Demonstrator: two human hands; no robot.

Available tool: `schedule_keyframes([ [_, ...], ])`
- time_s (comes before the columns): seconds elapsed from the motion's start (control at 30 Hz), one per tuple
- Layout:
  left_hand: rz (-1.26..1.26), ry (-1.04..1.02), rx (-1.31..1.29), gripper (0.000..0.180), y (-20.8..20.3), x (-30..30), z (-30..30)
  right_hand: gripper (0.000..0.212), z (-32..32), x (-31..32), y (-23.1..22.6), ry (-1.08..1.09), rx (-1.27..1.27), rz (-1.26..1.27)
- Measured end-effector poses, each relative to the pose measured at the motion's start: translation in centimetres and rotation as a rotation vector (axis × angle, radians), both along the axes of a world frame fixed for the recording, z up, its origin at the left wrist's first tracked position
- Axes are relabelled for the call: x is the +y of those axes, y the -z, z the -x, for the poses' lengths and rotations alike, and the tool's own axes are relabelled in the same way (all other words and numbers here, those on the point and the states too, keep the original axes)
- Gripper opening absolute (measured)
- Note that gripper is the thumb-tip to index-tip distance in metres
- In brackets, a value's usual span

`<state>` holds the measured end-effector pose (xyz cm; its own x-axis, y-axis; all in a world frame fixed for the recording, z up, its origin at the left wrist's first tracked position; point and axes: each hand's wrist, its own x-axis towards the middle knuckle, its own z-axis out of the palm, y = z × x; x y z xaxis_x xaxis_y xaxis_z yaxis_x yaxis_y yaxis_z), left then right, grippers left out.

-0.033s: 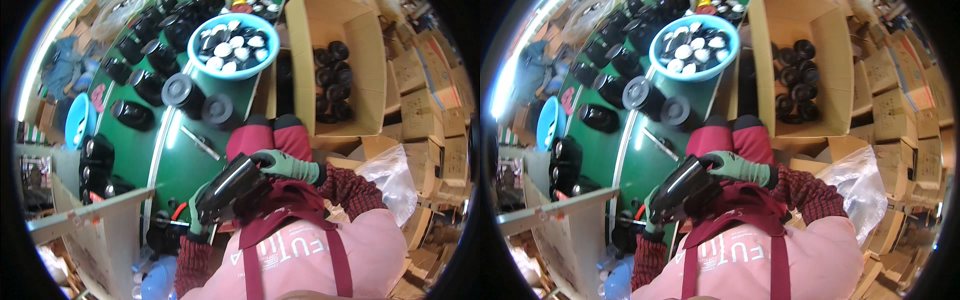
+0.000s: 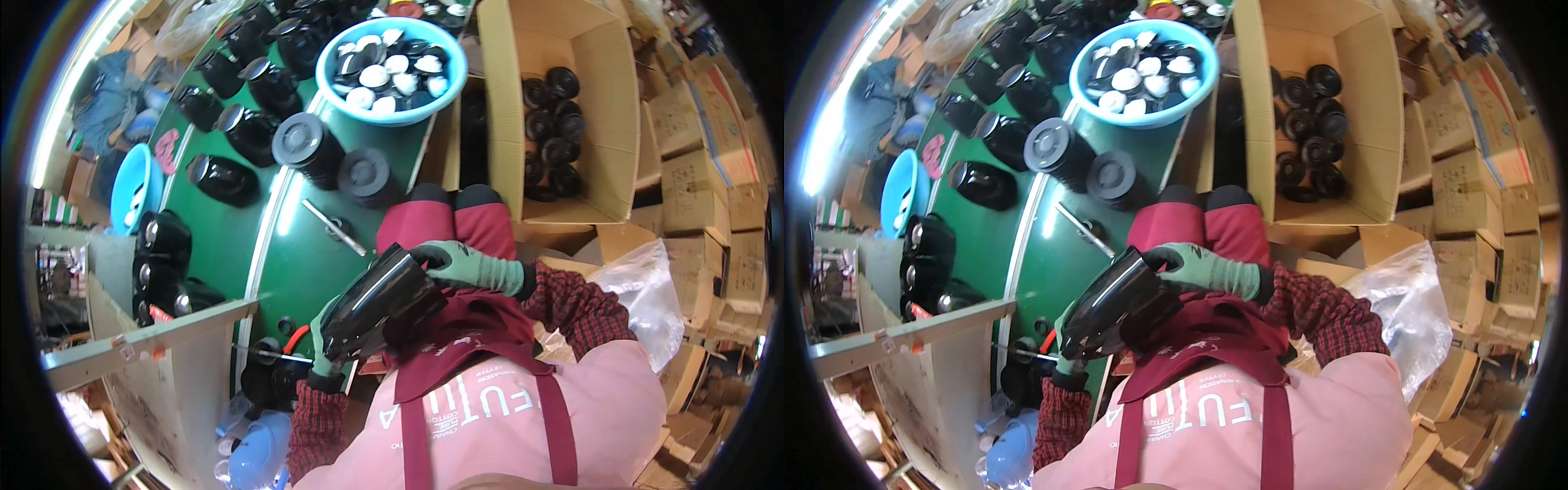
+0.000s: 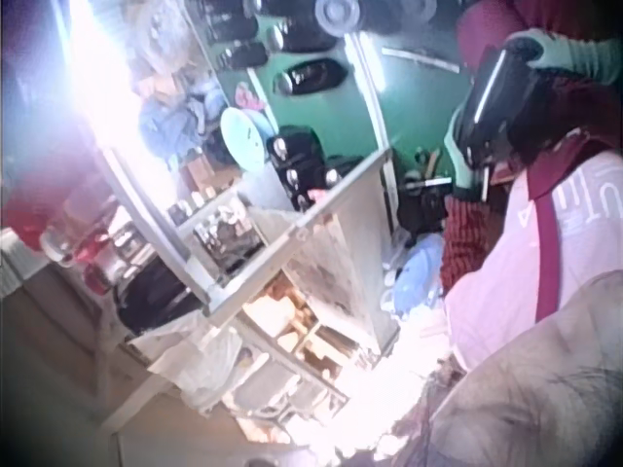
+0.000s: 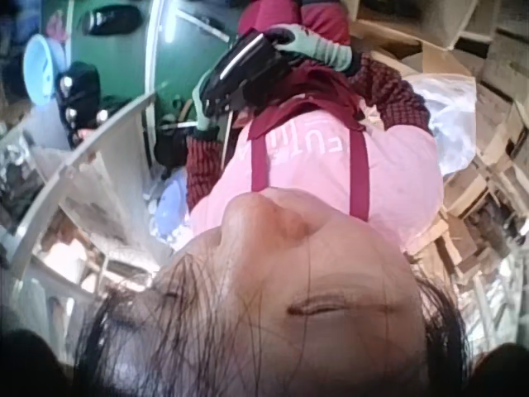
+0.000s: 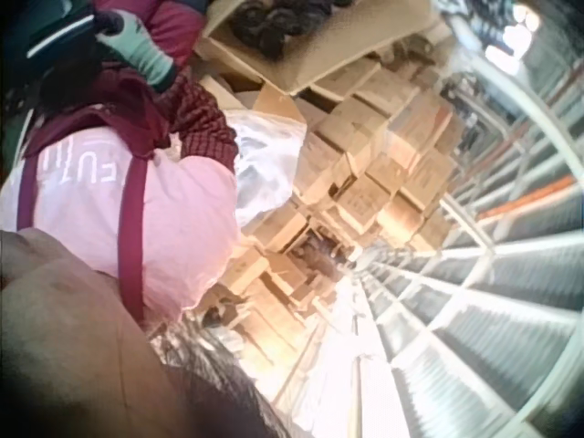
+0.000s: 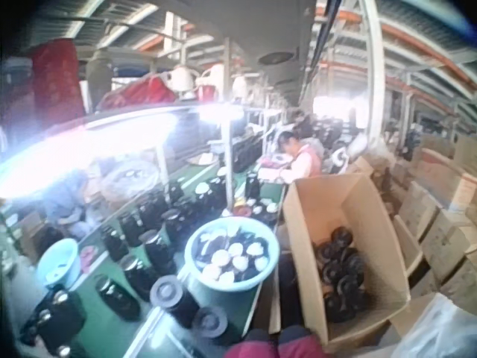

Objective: The person assembles black kettles by inserting a metal rod into the base, attaching a lid, and placing a white circular insert into the top. They handle each kettle one at a time, inspecting the interior and exterior before moving to the next unit.

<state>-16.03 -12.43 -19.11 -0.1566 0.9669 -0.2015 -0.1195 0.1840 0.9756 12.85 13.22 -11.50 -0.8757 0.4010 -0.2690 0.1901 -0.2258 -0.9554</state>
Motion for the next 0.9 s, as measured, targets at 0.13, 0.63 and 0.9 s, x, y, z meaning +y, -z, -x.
schedule_keyframes([
  [0.13,-0.056,-0.017,0.587,0.053,0.4,-1.7,-0.5,0.062,6.7,9.0,4.0,0.130,-0.287,0.030],
  [0.63,-0.135,0.111,1.251,0.067,-4.5,2.2,-2.6,0.103,13.7,8.7,4.4,0.311,0.176,-0.818],
  [0.9,-0.143,0.231,0.777,0.054,2.6,0.5,0.5,0.101,5.0,-0.4,-3.0,0.127,0.435,-0.481],
])
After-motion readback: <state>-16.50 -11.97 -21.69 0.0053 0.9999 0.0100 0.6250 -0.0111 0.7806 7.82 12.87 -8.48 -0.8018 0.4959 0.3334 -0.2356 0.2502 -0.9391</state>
